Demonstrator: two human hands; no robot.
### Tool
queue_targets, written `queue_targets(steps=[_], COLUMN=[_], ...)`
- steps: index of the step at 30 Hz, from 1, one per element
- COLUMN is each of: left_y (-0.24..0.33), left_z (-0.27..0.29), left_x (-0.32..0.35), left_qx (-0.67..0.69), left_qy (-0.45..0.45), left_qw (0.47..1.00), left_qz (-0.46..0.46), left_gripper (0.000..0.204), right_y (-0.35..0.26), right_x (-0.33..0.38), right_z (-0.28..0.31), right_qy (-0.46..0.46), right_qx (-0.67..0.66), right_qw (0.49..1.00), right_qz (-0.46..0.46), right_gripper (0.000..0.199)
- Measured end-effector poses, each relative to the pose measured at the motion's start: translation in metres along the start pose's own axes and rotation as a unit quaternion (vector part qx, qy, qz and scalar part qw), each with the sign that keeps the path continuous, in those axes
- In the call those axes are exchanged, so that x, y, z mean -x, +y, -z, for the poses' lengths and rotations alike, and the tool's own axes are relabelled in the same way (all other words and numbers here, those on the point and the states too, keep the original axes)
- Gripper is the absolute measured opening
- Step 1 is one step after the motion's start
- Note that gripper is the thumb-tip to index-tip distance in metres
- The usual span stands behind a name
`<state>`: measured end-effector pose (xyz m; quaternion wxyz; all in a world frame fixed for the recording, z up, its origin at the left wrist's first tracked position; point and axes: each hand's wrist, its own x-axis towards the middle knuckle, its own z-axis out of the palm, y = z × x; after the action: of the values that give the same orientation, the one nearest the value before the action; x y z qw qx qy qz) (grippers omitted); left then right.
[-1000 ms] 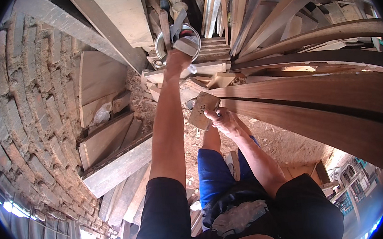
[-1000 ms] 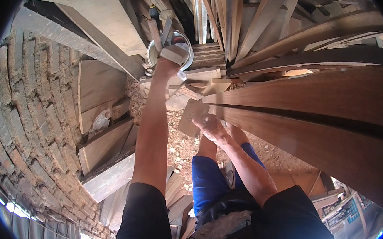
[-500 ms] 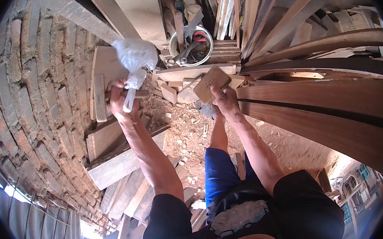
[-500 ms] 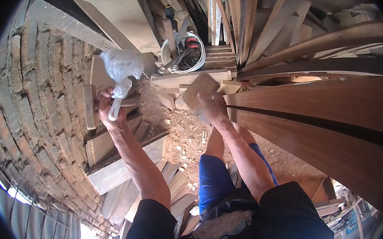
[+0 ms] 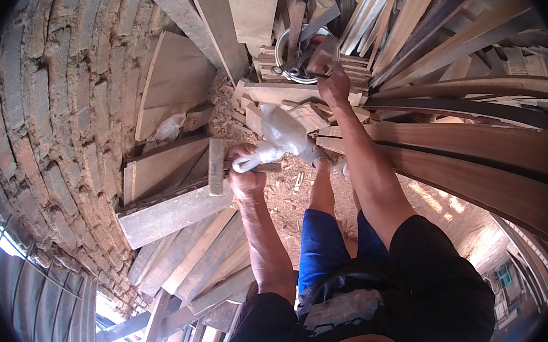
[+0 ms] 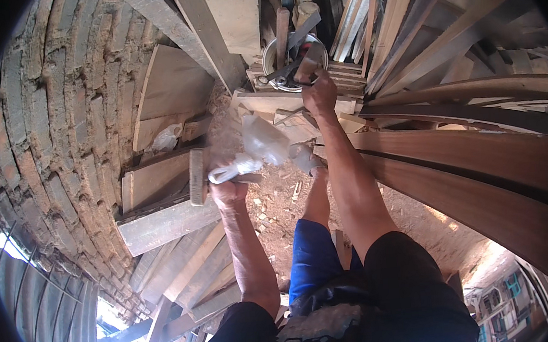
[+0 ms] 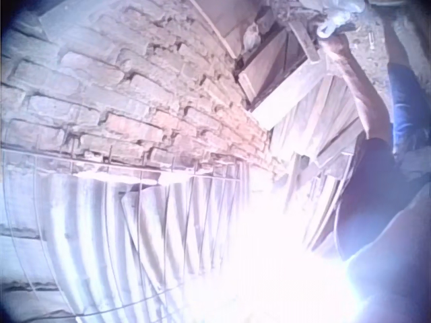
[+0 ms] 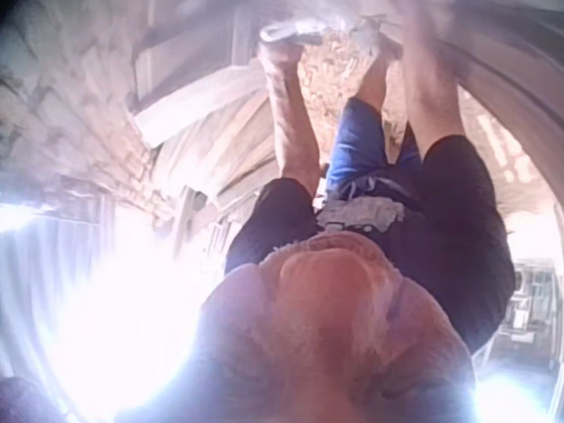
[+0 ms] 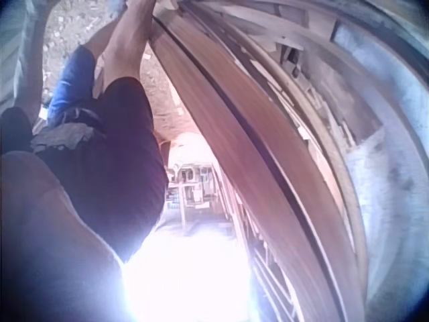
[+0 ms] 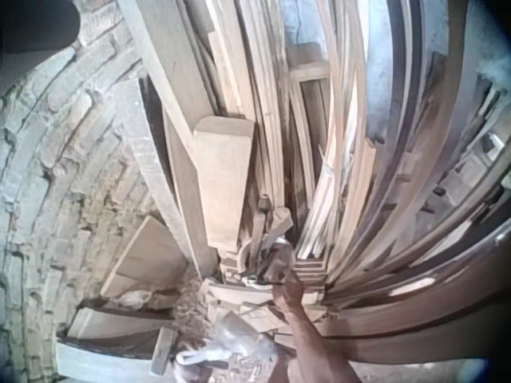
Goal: The person handles wooden planks, picks up a hammer and a chisel, and strikes the chisel to split a plank. The person then moves the split pieces and continues handling other planks.
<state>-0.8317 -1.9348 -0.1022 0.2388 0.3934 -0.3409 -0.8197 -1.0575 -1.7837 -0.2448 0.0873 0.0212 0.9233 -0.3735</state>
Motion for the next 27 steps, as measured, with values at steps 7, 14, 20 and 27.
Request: queue_targets(steps=[7,14,20,27], left_y=[-0.01,-0.014,-0.019,-0.018], left_z=[0.01,0.018,0.024,0.023], left_x=[0.043,0.063,0.073,0.073], left_qx=[0.104,0.087,0.085,0.073], left_qy=[0.015,0.021,0.03,0.038], left_qw=[0.993,0.993,0.991,0.991], left_qz=[0.046,0.072,0.098,0.106], left_gripper=[0.014,0.01,0.012,0.01], right_y=[-0.06,-0.085,-0.106,-0.114], right_x=[-0.03,-0.118,-0.096,-0.027], right_z=[0.034,0.032,0.057,0.11], right_qy=[0.091,-0.005,-0.115,-0.071], right_qx=[-0.014,-0.065,0.157,-0.024], right_qw=[0.993,0.998,0.976,0.99], right_qz=[-0.076,-0.005,0.095,0.122], right_gripper=[0.06,0.042,0.03,0.034])
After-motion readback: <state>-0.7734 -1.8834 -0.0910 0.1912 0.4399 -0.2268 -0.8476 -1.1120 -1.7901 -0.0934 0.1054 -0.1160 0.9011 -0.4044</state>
